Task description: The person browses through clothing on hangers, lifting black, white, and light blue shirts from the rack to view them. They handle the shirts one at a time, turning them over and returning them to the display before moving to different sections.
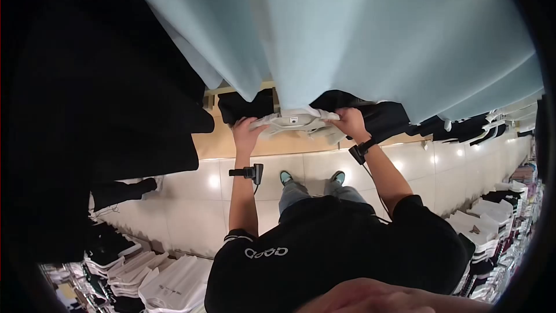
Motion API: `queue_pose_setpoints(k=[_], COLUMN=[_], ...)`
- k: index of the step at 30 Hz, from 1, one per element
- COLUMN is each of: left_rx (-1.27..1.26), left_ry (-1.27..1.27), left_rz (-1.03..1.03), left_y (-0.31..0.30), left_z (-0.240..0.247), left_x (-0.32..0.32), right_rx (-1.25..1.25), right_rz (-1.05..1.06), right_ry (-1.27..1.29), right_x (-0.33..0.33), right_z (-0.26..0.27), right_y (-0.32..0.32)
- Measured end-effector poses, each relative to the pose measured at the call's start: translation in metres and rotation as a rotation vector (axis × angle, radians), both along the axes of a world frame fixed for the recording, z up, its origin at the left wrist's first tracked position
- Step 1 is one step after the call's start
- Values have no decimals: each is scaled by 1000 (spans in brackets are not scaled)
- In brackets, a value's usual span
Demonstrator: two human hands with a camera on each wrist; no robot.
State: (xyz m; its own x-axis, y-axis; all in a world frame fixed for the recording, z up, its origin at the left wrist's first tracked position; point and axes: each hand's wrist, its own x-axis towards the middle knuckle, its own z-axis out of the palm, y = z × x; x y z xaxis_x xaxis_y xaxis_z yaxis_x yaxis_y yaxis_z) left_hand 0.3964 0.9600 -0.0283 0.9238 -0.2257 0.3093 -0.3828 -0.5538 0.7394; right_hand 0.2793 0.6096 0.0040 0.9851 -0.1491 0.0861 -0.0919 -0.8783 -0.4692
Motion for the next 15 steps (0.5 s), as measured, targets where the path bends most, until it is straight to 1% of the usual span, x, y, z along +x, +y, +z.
queue_pose_setpoints(k=[1, 3, 5, 6, 9, 10, 11, 12, 13, 14, 15], left_rx=[49, 44, 56, 31, 20, -27, -73, -63, -61, -61, -50], left_ry=[-25, -6, 9, 8, -56, -76, -93, -92, -20, 47, 37], left_rz=[-18, -31, -42, -48, -34, -43, -53, -46, -22, -3, -9], left_y=[3, 7, -1, -1, 1, 2, 4, 4, 6, 7, 7], left_z=[4, 3, 2, 3, 9, 11, 13, 16, 19, 22, 19], left_x=[-1, 2, 6, 7, 11, 11, 11, 9, 9, 6, -2], right_rx=[-8, -4, 16, 50, 68, 73, 38, 8, 18, 23, 27], right_rz=[-8, -30, -25, -9, -45, -32, -22, -17, -25, -16, -8], right_ry=[10, -31, -55, -122, -167, -173, -170, -162, -107, -95, -97], right_x=[-3, -9, -8, -8, -10, -7, -4, -6, -3, 0, 0], right_z=[4, 7, -3, 0, 15, 16, 17, 17, 32, 33, 33], right_y=[4, 7, -2, 0, 9, 7, 6, 5, 11, 14, 13])
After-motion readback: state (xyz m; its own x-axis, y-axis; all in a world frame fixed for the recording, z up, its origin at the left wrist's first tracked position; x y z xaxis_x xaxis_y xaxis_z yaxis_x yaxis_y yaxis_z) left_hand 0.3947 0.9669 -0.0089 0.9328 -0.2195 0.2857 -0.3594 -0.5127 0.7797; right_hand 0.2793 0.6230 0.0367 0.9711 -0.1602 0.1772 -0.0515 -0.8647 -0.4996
